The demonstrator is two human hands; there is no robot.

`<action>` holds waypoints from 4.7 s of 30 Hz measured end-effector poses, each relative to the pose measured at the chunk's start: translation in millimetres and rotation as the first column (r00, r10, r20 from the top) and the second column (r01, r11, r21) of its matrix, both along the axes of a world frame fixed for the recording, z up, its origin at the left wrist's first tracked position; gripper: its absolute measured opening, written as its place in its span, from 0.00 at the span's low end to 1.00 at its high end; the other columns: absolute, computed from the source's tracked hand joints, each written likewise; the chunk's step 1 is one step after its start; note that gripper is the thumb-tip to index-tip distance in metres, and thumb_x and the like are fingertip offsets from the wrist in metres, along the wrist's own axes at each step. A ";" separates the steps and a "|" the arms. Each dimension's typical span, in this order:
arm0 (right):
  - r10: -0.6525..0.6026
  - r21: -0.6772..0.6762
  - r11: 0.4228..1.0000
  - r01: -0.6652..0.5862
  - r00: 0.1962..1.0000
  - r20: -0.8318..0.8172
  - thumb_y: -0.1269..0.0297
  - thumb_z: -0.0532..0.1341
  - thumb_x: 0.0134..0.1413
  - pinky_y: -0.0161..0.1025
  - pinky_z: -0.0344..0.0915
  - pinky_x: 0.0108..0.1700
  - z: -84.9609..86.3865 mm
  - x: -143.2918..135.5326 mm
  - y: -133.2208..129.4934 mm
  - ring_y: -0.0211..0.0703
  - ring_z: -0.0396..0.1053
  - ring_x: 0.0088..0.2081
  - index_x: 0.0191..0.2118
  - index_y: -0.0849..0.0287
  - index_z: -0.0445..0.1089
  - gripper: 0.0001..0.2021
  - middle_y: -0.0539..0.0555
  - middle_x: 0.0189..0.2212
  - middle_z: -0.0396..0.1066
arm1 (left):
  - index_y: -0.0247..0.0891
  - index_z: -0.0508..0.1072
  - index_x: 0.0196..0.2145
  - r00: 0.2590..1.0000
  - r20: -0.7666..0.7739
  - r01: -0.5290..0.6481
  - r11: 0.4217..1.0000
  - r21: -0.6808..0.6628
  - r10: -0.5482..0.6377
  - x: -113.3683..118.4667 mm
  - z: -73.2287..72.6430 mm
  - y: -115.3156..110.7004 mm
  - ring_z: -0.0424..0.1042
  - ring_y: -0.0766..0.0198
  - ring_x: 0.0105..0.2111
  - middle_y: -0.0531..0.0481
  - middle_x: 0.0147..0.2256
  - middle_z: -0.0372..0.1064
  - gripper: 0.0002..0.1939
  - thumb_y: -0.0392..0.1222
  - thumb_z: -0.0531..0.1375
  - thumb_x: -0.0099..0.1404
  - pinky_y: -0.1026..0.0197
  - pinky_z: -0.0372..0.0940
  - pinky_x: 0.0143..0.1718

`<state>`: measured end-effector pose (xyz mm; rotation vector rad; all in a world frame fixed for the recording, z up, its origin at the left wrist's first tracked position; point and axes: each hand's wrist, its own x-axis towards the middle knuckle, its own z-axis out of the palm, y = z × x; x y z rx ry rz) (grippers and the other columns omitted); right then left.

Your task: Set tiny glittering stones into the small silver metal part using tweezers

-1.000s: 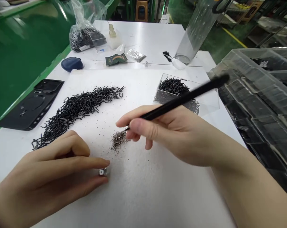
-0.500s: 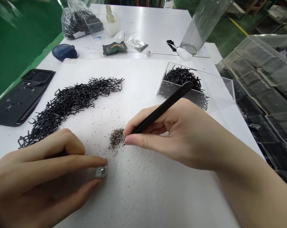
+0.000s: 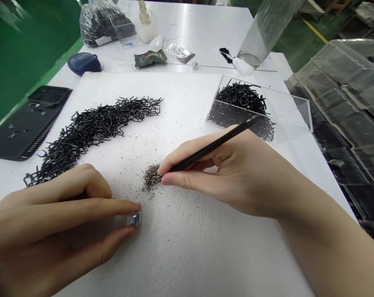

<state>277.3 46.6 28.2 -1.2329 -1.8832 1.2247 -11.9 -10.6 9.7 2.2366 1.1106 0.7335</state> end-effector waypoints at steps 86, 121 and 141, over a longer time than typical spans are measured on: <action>0.179 -0.051 0.979 -0.195 0.959 -0.218 0.62 0.80 0.65 0.37 0.87 0.42 -5.9 -9.0 -7.7 0.46 0.89 0.39 0.40 0.47 0.89 0.03 0.50 0.37 0.89 | 0.40 0.89 0.49 0.987 0.144 0.058 0.995 0.080 -0.069 3.5 -8.9 2.6 0.70 0.69 0.31 0.55 0.33 0.71 0.08 0.31 0.70 0.77 0.67 0.62 0.26; 0.057 -0.038 0.997 -0.060 0.995 -0.076 0.53 0.84 0.57 0.41 0.87 0.42 -6.3 7.2 7.4 0.49 0.87 0.37 0.36 0.50 0.91 0.10 0.52 0.35 0.89 | 0.48 0.86 0.51 1.000 0.021 0.003 0.995 0.098 -0.006 1.9 -8.3 -1.7 0.75 0.68 0.33 0.57 0.35 0.73 0.12 0.33 0.67 0.77 0.63 0.68 0.35; 0.040 -0.058 0.997 -0.047 0.991 -0.124 0.56 0.86 0.56 0.34 0.86 0.44 -10.4 11.8 6.8 0.45 0.88 0.40 0.39 0.49 0.91 0.09 0.50 0.37 0.90 | 0.48 0.86 0.50 0.999 0.033 0.016 0.997 0.081 -0.019 0.4 -8.2 -0.5 0.74 0.69 0.33 0.59 0.34 0.73 0.12 0.33 0.67 0.76 0.65 0.67 0.36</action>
